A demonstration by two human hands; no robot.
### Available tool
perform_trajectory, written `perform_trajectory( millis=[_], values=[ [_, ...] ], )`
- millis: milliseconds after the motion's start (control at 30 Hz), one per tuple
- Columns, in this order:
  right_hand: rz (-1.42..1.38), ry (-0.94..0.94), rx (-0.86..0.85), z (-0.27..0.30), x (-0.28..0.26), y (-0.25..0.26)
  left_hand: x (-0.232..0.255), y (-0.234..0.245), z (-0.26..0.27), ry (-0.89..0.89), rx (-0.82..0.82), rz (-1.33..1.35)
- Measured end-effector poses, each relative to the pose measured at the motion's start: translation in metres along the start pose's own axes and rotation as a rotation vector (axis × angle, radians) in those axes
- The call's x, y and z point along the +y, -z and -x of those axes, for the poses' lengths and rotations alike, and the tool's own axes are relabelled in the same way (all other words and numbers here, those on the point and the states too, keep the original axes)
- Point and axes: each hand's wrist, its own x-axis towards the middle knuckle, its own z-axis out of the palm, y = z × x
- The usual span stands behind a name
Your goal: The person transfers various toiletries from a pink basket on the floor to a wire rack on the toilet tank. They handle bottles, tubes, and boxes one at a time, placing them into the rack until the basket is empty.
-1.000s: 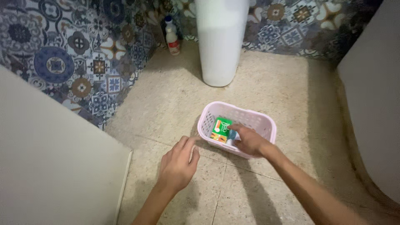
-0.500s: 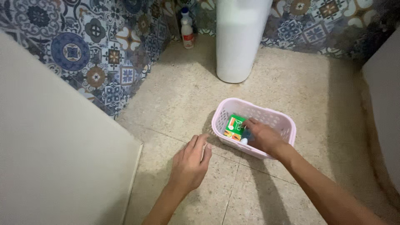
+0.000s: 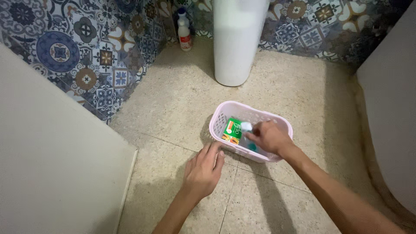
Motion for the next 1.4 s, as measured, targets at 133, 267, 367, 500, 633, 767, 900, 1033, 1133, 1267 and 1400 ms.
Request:
perform_trajectory(
  millis=[133,267,367,500,633,767,900,1033,1133,1267,1400],
  values=[
    [-0.156,-0.008,0.164,0.011,0.003,0.014,0.01,-0.01,-0.003,0.043,-0.015,0.036],
    [-0.36,0.01,0.251,0.036,-0.017,0.046,0.034,-0.017,-0.01,-0.05,0.095,0.218],
    [-0.404,0.017,0.307,0.06,-0.034,0.071,0.054,-0.023,-0.017,-0.113,0.185,0.317],
    [-0.471,-0.015,0.331,0.08,-0.047,0.091,0.075,-0.031,-0.026,-0.186,0.284,0.459],
    [-0.552,-0.138,0.29,0.09,-0.04,0.092,0.088,-0.037,-0.02,-0.268,0.354,0.467],
    [-0.786,-0.037,0.278,0.103,-0.018,0.087,0.095,-0.043,-0.015,-0.221,0.301,0.495],
    [-1.028,-0.071,0.247,0.115,0.003,0.089,0.097,-0.061,-0.012,-0.212,0.208,0.587],
    [-1.027,0.007,0.263,0.131,0.005,0.098,0.107,-0.071,-0.02,-0.326,0.162,0.708],
    [-1.122,0.026,0.338,0.151,0.002,0.113,0.124,-0.069,-0.007,-0.017,-0.034,0.927],
    [-1.104,-0.135,0.374,0.166,-0.02,0.162,0.16,-0.028,-0.009,0.021,0.034,0.971],
    [-1.147,-0.198,0.38,0.182,-0.046,0.229,0.211,0.027,-0.012,0.042,0.065,1.17]
  ],
)
